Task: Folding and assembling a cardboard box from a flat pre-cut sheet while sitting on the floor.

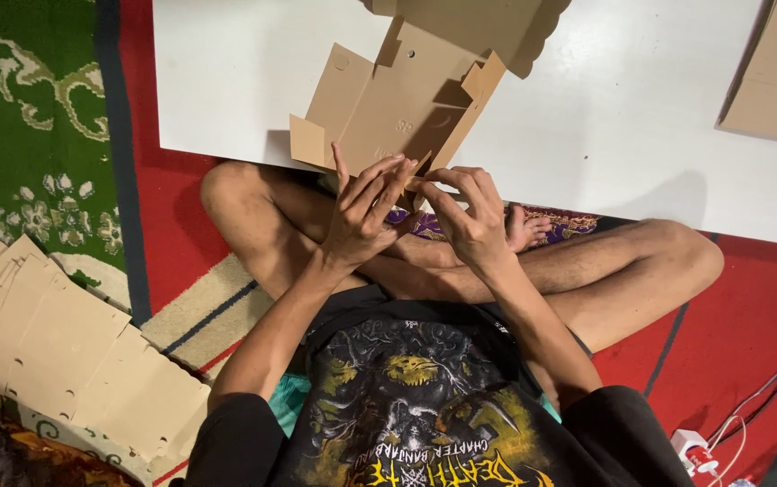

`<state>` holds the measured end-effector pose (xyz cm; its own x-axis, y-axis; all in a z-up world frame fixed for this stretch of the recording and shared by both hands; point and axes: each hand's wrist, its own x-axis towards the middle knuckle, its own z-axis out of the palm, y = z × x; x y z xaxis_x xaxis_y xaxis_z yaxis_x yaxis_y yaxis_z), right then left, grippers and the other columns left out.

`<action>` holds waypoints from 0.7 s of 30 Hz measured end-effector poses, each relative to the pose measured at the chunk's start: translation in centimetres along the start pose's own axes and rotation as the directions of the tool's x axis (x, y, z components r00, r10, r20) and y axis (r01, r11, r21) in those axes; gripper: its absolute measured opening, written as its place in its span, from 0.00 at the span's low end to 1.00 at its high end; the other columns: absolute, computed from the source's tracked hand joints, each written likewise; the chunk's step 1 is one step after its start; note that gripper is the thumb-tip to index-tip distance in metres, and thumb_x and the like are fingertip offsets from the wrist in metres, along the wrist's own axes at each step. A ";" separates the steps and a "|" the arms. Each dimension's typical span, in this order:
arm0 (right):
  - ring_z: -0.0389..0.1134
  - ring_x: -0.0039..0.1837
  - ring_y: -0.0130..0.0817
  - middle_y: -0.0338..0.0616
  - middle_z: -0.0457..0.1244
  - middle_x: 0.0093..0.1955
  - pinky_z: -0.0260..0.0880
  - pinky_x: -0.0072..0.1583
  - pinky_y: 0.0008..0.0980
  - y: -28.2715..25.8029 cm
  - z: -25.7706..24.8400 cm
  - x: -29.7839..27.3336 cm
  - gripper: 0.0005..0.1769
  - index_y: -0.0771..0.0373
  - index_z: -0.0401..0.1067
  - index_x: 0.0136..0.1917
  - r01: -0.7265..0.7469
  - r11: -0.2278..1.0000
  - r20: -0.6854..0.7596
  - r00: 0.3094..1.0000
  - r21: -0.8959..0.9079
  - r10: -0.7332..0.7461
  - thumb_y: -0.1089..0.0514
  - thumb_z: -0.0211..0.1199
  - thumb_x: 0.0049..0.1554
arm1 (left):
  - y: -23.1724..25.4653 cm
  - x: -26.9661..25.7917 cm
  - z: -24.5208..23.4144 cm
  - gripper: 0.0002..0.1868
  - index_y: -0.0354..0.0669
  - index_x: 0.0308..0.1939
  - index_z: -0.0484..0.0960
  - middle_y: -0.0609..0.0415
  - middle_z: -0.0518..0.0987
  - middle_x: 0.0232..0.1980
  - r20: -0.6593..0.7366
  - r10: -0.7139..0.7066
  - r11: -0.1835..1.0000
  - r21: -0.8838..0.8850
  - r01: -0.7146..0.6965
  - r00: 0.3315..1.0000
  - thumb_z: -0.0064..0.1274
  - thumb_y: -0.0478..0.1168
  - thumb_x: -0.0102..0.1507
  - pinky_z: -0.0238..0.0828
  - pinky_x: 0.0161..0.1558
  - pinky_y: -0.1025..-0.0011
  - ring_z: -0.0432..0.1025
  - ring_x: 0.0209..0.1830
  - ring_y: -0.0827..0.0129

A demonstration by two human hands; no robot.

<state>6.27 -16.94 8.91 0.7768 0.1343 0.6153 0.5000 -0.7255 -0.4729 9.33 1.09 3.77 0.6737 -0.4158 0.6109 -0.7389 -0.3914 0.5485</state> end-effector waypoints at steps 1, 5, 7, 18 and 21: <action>0.69 0.47 0.45 0.50 0.69 0.50 0.70 0.50 0.40 0.0 0.1 -0.2 0.07 0.62 0.81 0.49 0.000 1.000 0.000 1.000 0.001 0.000 0.63 0.62 0.64 | 0.4 0.5 -0.3 0.36 0.34 0.69 0.73 0.44 0.84 0.51 0.000 0.000 1.000 0.000 0.000 1.000 0.67 0.46 0.60 0.33 0.68 0.20 0.76 0.61 0.53; 0.69 0.48 0.44 0.50 0.69 0.51 0.71 0.49 0.39 -0.1 0.5 -0.7 0.07 0.62 0.81 0.49 -0.034 0.999 -0.002 0.999 0.019 0.034 0.63 0.61 0.64 | 1.2 1.4 -1.1 0.35 0.34 0.68 0.73 0.43 0.84 0.51 0.010 -0.024 0.999 -0.027 0.024 1.000 0.66 0.46 0.61 0.33 0.68 0.20 0.75 0.62 0.53; 0.69 0.48 0.44 0.50 0.69 0.51 0.71 0.49 0.39 0.0 0.6 -0.8 0.07 0.62 0.81 0.49 -0.039 0.999 -0.001 0.999 0.022 0.039 0.63 0.61 0.64 | 1.3 1.3 -0.9 0.35 0.34 0.69 0.72 0.43 0.84 0.52 0.011 -0.025 0.999 -0.025 0.025 1.000 0.66 0.46 0.62 0.33 0.68 0.20 0.75 0.62 0.53; 0.69 0.48 0.44 0.48 0.70 0.52 0.71 0.48 0.38 -0.2 0.4 0.1 0.07 0.60 0.81 0.51 -0.061 0.997 0.038 0.998 0.054 0.059 0.65 0.64 0.62 | 0.6 0.9 -0.8 0.34 0.33 0.67 0.74 0.45 0.85 0.49 -0.002 0.039 0.997 0.065 -0.039 0.999 0.65 0.48 0.62 0.35 0.69 0.22 0.77 0.60 0.54; 0.70 0.51 0.45 0.50 0.69 0.54 0.72 0.50 0.39 0.2 0.0 0.0 0.09 0.61 0.79 0.55 -0.086 0.994 0.077 0.994 0.072 0.081 0.67 0.65 0.60 | 0.5 0.6 -0.5 0.34 0.34 0.67 0.74 0.46 0.85 0.49 -0.003 0.056 0.995 0.084 -0.056 0.998 0.65 0.46 0.62 0.35 0.69 0.21 0.77 0.61 0.54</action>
<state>6.38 -17.09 8.80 0.8417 0.1268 0.5249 0.4574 -0.6841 -0.5681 9.40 1.08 4.74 0.6311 -0.4343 0.6428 -0.7718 -0.4348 0.4639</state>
